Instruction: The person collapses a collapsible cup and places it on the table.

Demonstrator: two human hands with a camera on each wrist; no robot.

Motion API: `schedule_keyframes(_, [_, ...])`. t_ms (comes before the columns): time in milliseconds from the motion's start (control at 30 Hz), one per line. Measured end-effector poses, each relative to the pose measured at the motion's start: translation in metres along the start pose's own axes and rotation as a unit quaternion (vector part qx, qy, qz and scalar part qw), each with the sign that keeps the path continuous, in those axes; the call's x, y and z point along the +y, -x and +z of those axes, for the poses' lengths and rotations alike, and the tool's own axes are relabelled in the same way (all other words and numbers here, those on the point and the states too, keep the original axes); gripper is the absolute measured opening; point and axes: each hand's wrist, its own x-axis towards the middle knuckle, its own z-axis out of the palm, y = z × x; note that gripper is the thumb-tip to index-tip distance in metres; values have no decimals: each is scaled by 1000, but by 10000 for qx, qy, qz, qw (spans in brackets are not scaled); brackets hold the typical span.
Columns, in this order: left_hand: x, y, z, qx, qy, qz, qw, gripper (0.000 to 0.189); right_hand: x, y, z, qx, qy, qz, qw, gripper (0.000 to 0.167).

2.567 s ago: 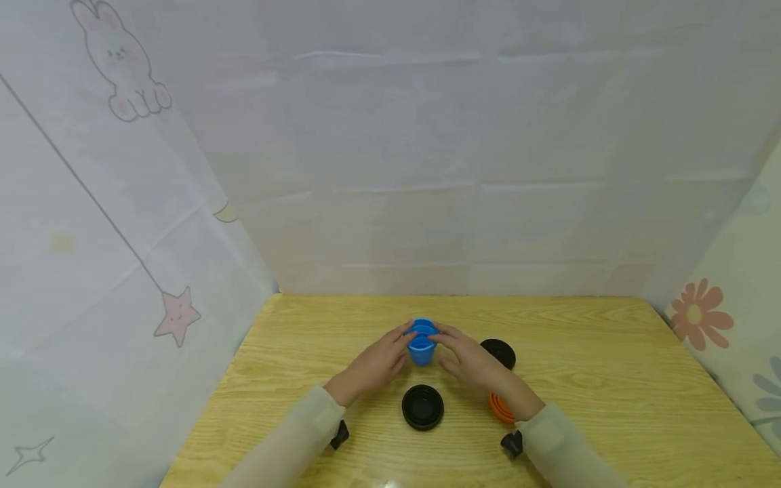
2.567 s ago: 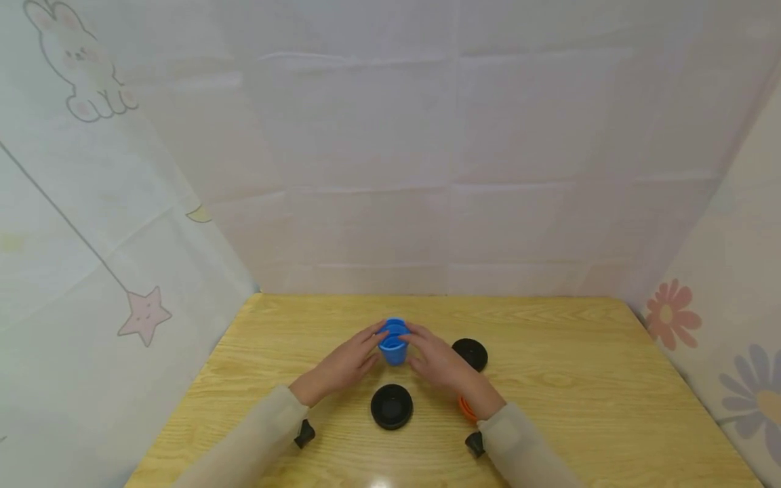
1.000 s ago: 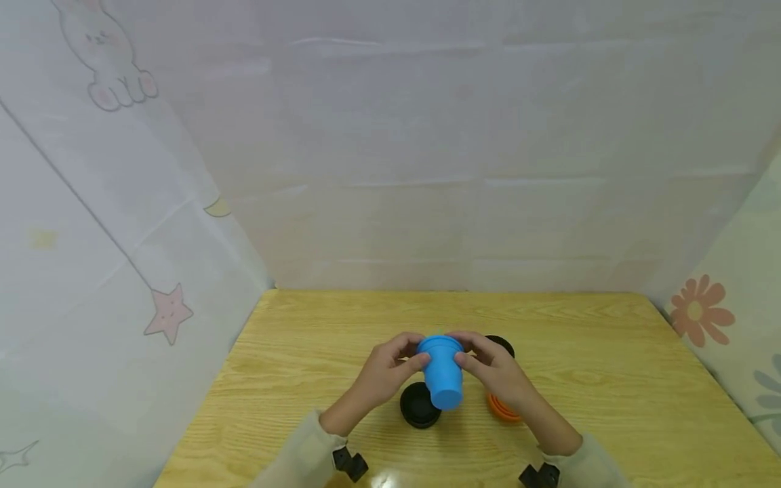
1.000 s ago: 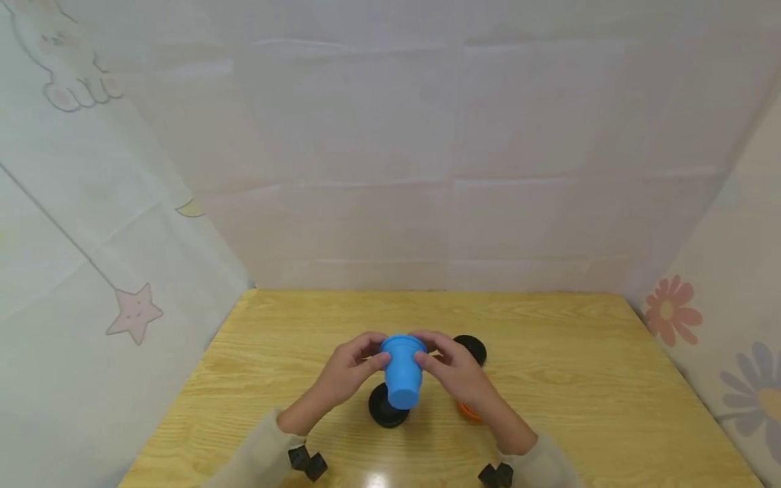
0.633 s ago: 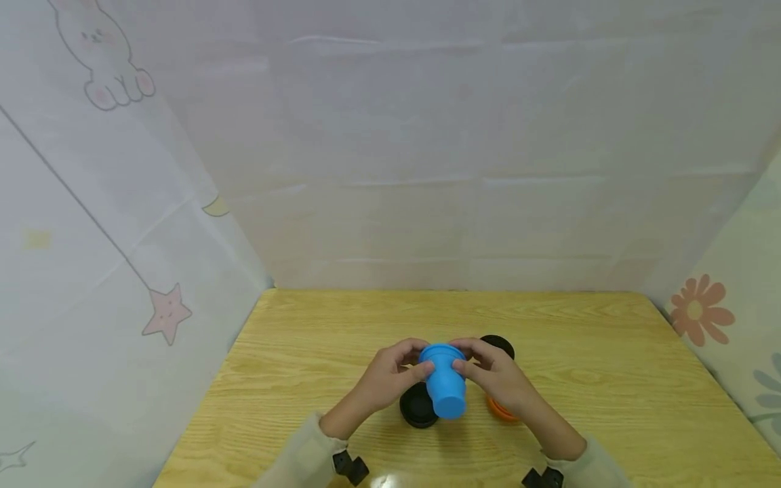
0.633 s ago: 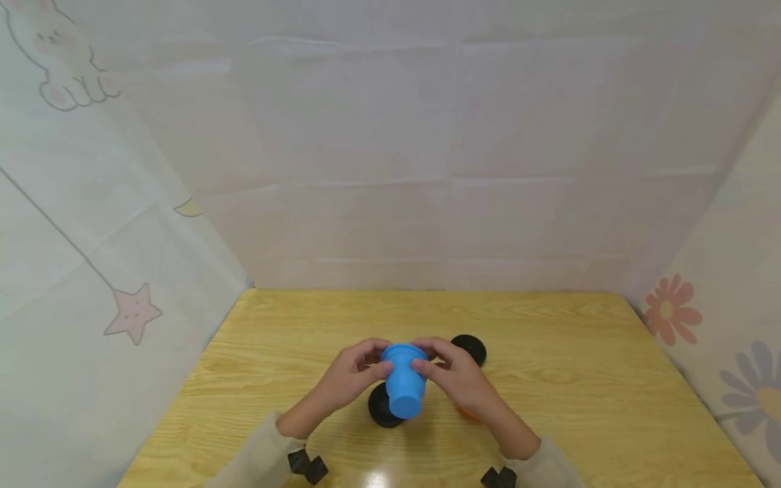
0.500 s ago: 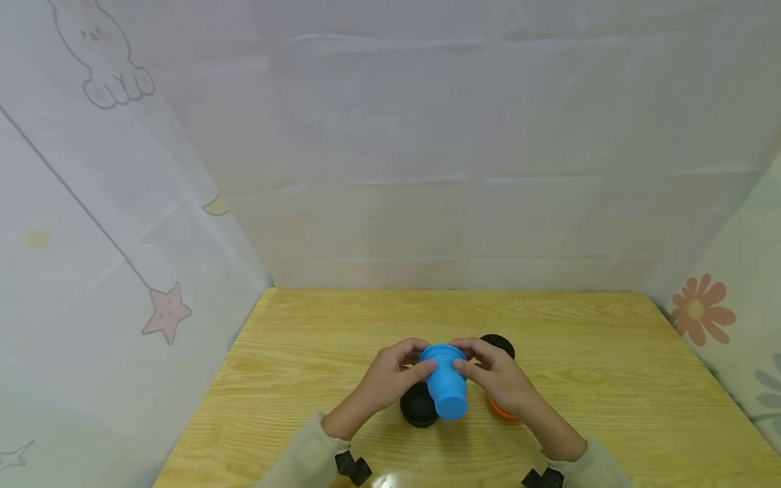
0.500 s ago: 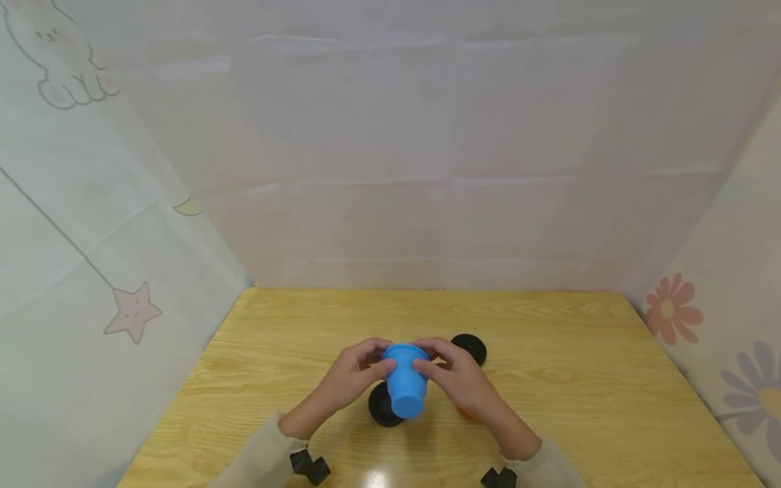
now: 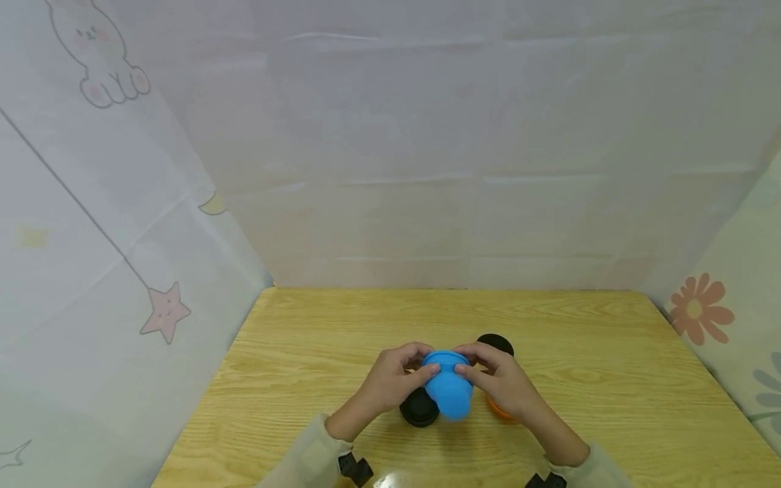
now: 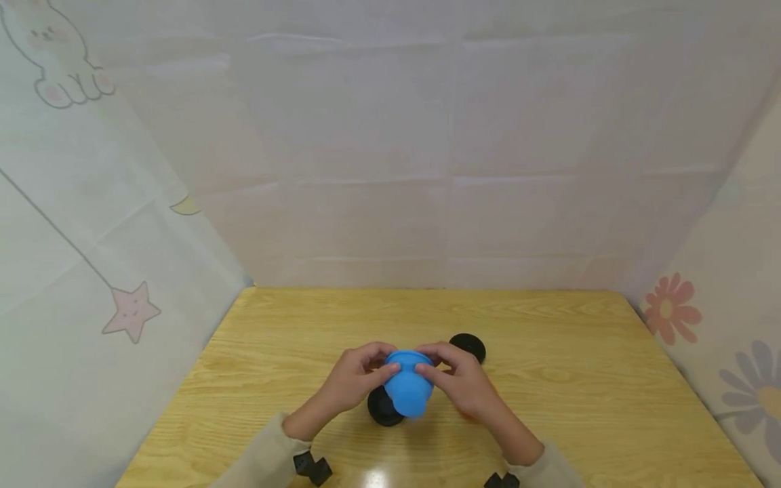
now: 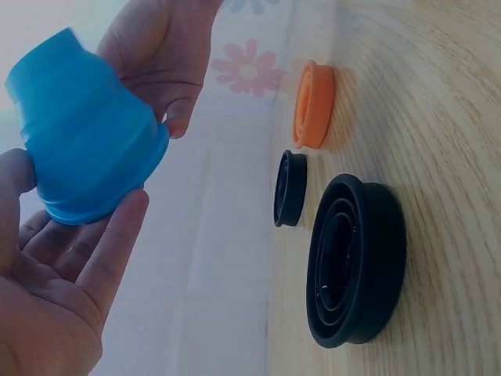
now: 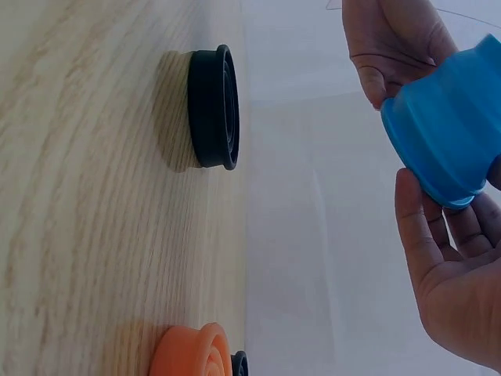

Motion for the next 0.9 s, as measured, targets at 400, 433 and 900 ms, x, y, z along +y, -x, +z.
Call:
schedule_keyframes(400, [-1, 1, 7, 300, -479, 808, 9951, 21, -2, 4, 4, 517, 600, -740, 9941, 18])
schedule_keyframes(433, [-1, 1, 8, 301, -542, 873, 9943, 21, -1, 4, 5, 608, 734, -844, 9919, 17])
schedule_keyframes(900, [4, 3, 6, -201, -35, 1491, 9886, 23, -2, 6, 13, 1555, 1883, -2400, 9396, 31])
